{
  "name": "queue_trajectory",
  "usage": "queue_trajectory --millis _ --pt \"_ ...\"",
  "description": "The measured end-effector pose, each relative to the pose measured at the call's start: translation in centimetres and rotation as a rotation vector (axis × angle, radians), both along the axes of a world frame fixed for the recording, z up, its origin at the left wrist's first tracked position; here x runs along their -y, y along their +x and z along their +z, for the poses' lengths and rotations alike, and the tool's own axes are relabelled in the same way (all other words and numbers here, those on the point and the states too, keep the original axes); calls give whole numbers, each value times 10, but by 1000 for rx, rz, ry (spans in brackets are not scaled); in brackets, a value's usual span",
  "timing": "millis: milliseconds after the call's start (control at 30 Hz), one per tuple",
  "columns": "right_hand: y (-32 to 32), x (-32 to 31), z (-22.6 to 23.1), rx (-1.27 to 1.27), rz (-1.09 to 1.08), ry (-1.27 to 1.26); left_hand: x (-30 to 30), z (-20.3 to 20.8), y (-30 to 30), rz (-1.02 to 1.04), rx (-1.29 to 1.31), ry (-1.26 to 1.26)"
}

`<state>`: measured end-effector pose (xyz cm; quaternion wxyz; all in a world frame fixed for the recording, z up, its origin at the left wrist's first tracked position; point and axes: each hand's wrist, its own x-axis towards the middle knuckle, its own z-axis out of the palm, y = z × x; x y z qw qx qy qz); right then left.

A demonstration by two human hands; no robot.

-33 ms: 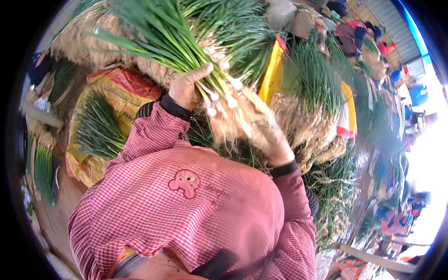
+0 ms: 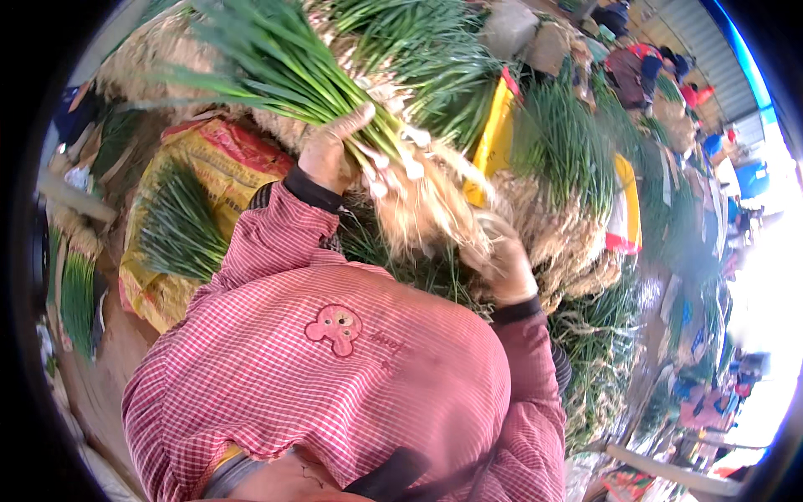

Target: The person gathers bunches of green onions from a large pile, aligns the stems, and secures each bundle using yellow rubber bands before placing them on a separate pile.

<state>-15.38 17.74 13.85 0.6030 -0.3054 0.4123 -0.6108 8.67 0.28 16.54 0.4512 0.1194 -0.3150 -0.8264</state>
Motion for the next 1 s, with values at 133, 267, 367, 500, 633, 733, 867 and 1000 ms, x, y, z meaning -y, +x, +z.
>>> queue_trajectory --millis 133,267,367,500,633,733,867,1000 --pt "-31 -13 0 -187 -10 50 19 -2 44 452 -180 -23" --pt "-58 8 -45 -1714 503 100 32 -11 61 350 -361 84" --pt "-10 46 -10 -1669 543 97 29 -26 65 385 -412 163" --pt "60 110 41 -1905 162 -246 19 -26 69 414 -364 217" --pt "43 151 -10 -1782 173 -875 6 -23 89 209 -499 198" --pt "76 107 13 -983 178 -374 -1 -5 101 569 -275 270" --pt "67 97 28 -758 235 -61 5 -17 144 551 -221 165" --pt "100 121 62 -956 211 -272 -4 -21 142 668 -209 63"
